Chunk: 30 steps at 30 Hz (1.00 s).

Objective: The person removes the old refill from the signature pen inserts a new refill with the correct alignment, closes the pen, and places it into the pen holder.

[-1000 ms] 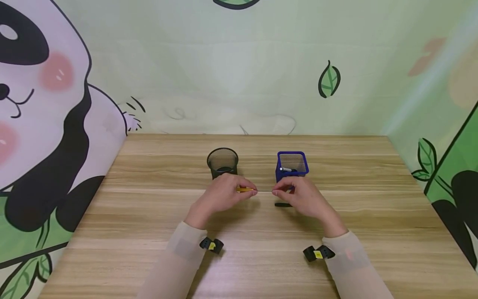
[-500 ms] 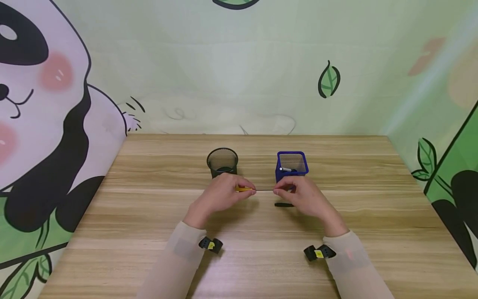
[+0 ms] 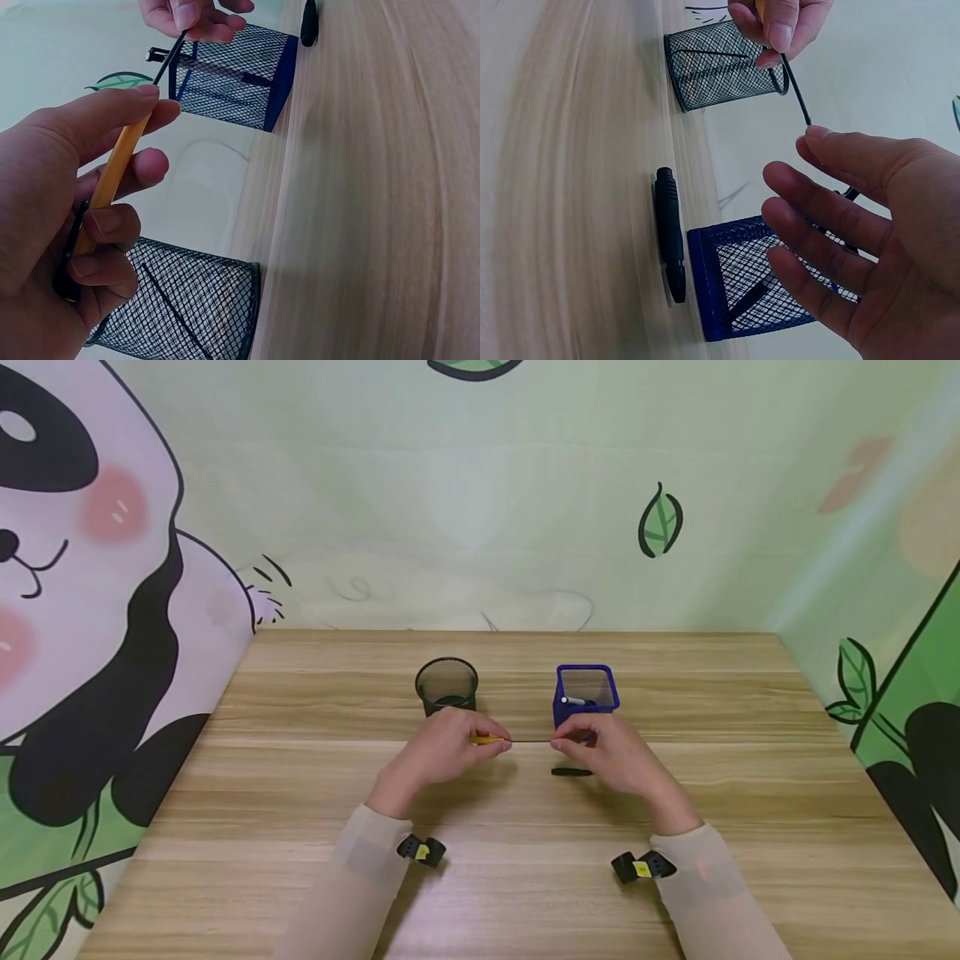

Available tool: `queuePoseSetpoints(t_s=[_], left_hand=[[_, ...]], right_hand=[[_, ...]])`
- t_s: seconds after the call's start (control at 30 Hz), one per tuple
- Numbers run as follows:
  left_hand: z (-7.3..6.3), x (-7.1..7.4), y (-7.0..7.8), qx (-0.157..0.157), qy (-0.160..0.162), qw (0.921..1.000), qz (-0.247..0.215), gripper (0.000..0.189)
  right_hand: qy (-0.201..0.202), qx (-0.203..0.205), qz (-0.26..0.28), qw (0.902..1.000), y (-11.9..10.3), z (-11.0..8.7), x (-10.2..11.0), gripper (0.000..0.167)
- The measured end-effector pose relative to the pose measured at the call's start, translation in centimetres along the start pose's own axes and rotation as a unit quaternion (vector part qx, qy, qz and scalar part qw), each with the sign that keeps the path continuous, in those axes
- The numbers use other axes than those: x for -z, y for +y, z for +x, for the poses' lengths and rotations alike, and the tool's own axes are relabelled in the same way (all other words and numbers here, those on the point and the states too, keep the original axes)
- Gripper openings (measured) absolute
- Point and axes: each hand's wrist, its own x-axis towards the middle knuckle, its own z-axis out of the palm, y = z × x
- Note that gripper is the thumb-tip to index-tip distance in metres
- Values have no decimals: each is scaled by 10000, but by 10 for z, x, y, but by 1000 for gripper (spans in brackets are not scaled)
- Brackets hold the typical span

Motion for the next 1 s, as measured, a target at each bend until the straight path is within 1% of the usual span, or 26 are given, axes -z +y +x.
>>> queuePoseSetpoints(t_s=[0.2,0.43,0.77,1.0], left_hand=[[0,1,-2,27,7,10000,4,16],[-2,2,-1,47,55,10000,33,13],[-3,4,-6,28,107,9999,-26,12],[-3,6,-6,59,70,9999,-101,15]], right_hand=[[26,10,94,10000,0,0,2,10],[12,-12,214,9998,4,-1,4,10],[71,44,149,9999,5,-1,7,9],[105,42,184,9998,7,-2,8,9]])
